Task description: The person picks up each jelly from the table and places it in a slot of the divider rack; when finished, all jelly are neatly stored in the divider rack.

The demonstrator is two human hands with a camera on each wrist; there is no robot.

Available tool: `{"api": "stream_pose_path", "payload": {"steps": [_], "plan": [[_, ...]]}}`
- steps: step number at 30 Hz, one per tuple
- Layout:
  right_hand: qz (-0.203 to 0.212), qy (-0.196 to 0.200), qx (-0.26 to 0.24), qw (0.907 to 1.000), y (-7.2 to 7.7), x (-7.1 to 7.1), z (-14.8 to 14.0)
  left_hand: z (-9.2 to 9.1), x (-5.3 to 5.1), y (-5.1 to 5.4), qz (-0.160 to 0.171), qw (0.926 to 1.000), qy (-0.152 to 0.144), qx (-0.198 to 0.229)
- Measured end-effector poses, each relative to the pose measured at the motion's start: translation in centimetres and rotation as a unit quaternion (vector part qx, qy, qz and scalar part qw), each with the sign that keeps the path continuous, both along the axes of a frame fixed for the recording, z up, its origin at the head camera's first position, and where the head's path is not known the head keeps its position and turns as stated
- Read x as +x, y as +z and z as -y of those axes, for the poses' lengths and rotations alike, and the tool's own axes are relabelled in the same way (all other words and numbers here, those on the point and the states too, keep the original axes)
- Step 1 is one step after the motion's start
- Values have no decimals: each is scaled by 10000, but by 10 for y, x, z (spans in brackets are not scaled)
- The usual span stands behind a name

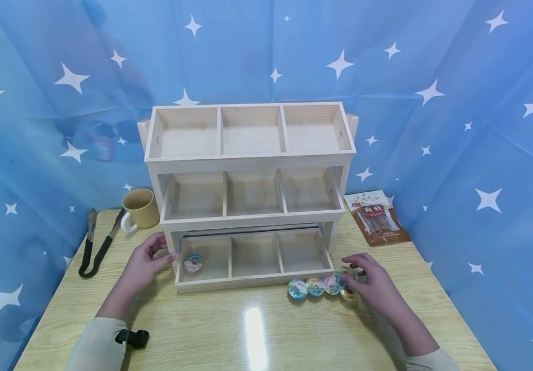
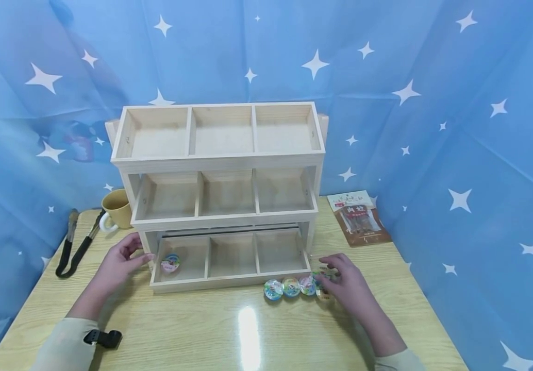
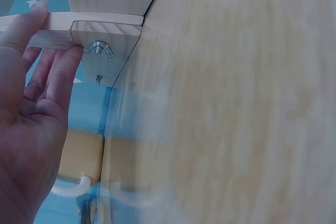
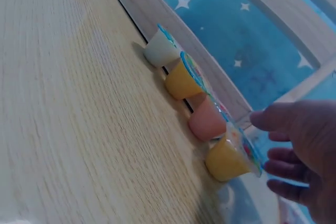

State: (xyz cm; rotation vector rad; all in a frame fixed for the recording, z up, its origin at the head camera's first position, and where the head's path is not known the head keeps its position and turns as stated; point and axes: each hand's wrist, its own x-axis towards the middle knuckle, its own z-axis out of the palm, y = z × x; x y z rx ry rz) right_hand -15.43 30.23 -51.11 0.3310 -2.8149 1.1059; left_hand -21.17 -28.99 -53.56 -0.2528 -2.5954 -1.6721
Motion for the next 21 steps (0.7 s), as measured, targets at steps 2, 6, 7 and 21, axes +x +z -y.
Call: {"api": "stream_pose_path", "payload": {"steps": [2, 6, 7, 21], "plan": [[145, 17, 8, 9999, -2, -1, -1, 0, 0, -1, -11, 10000, -4, 23], [349, 31, 49, 9994, -4, -3, -1, 1, 0, -2, -44, 10000, -30, 22], [379, 38, 67, 9993, -5, -4, -1, 1, 0, -2, -48, 10000, -36, 29], [644, 117, 114, 9978, -7, -7, 2, 0, 1, 1, -4, 10000, -44, 61]]}}
